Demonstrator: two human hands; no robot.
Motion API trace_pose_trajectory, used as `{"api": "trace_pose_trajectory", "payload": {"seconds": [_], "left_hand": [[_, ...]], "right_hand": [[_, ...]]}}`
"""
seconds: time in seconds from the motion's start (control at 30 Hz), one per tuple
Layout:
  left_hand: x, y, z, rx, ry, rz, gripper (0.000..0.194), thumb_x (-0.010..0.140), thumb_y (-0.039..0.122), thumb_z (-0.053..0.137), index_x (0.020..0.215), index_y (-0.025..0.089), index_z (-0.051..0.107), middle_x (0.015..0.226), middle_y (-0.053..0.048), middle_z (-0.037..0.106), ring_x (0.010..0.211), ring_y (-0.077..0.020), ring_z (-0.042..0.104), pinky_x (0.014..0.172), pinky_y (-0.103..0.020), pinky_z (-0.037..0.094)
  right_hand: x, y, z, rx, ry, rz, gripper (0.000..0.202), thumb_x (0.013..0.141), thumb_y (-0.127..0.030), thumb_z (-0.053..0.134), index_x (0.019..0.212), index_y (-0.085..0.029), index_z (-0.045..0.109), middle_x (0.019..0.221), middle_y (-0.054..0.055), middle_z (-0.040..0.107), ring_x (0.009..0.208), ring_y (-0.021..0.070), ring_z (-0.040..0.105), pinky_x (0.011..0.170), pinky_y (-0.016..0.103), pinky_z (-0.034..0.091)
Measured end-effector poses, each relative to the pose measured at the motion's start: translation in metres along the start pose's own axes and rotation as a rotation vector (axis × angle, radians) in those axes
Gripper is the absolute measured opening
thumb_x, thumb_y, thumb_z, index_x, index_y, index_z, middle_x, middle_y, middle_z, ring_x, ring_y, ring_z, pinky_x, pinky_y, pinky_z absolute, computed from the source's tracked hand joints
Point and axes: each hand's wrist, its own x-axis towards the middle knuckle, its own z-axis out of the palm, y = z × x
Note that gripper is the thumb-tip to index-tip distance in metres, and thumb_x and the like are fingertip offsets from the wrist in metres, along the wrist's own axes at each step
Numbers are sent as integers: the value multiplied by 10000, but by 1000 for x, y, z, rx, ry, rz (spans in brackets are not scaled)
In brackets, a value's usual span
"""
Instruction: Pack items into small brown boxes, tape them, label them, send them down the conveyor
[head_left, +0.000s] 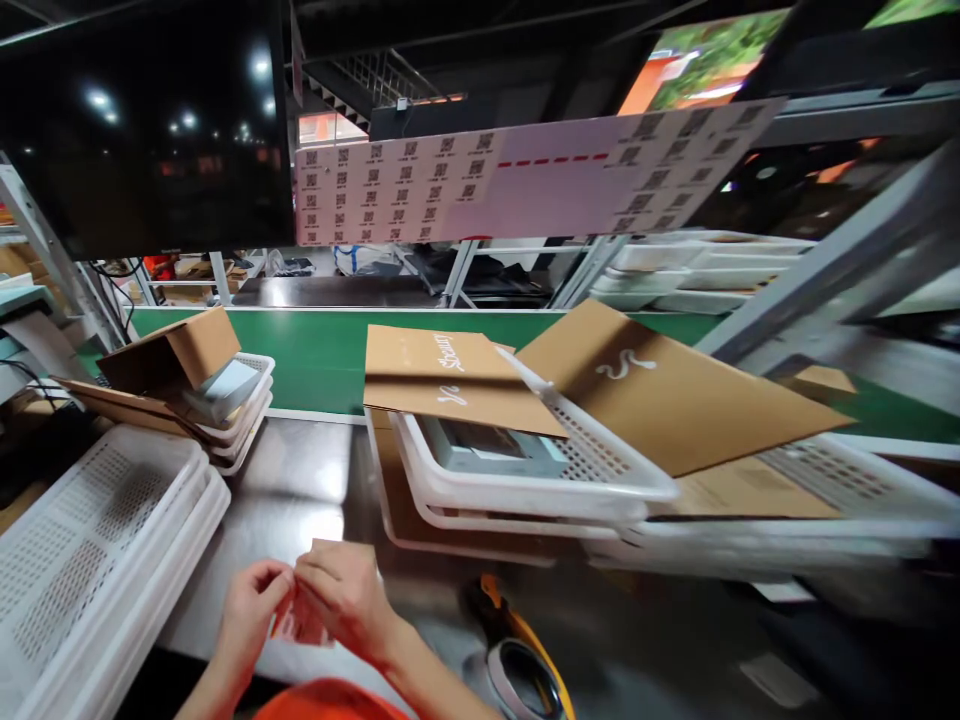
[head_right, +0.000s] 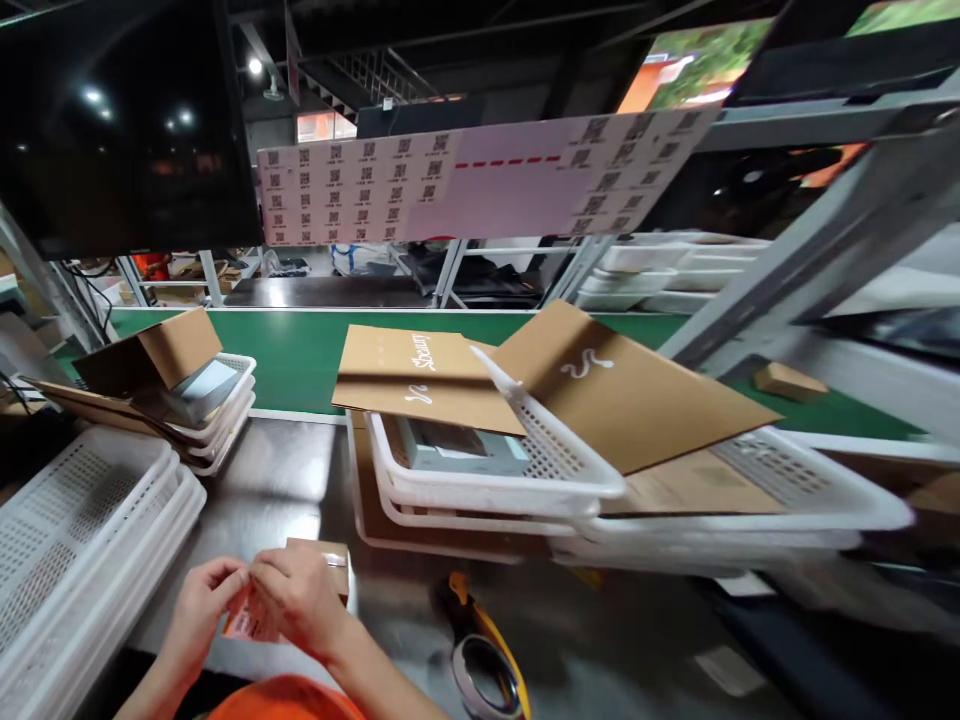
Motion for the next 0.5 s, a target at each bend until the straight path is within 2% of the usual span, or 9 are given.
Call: {"api": "trace_pose_trajectory", "payload": {"seconds": [0.1, 0.23, 0.3, 0.37, 0.43, 0.5], "left_hand": [[-2, -1, 3, -155, -37, -113, 598, 556, 725, 892, 660, 154, 747, 555, 24, 582, 542, -106, 482, 542, -231, 393], [-1, -5, 0, -234, -163, -230, 579, 558, 700, 924, 716, 165, 766, 681, -11, 663, 664, -147, 587, 633, -256, 486], [1, -9, -2, -193, -266, -245, 558, 613, 687, 909, 756, 162, 785, 746, -42, 704, 729, -177, 625, 674, -287, 518], [3, -17, -1, -131, -341, -251, 552, 630, 674, 899, 758, 151, 777, 759, -55, 711, 741, -193, 633, 686, -316, 526], [6, -31, 4, -59, -365, -252, 515, 643, 643, 879, 707, 158, 718, 708, -28, 667, 697, -178, 603, 662, -315, 510], [13, -50, 9, 80, -353, -233, 458, 724, 621, 780, 692, 188, 635, 651, 19, 583, 635, -148, 547, 621, -291, 481]], "right_hand": [[-2, 1, 3, -21, 16, -15, 213, 1034, -210, 542, 1010, -236, 751, 899, 67, 818, 700, 197, 710, 606, 307, 499], [-7, 4, 2, 141, -36, 88, 139, 967, -181, 567, 947, -242, 691, 952, 62, 804, 776, 197, 729, 689, 310, 569], [-13, 7, 0, 234, -98, 135, 130, 946, -175, 561, 944, -238, 675, 985, 62, 789, 839, 194, 731, 749, 313, 586], [-21, 11, -3, 272, -138, 118, 111, 929, -191, 575, 941, -227, 680, 1017, 70, 771, 874, 193, 725, 771, 312, 587], [-31, 13, -7, 259, -137, 65, 82, 909, -221, 602, 911, -226, 684, 1074, 84, 756, 923, 210, 720, 795, 335, 590], [-43, 10, -12, 239, -124, 34, 61, 886, -217, 612, 900, -235, 669, 1120, 85, 747, 972, 231, 713, 823, 366, 589]]}}
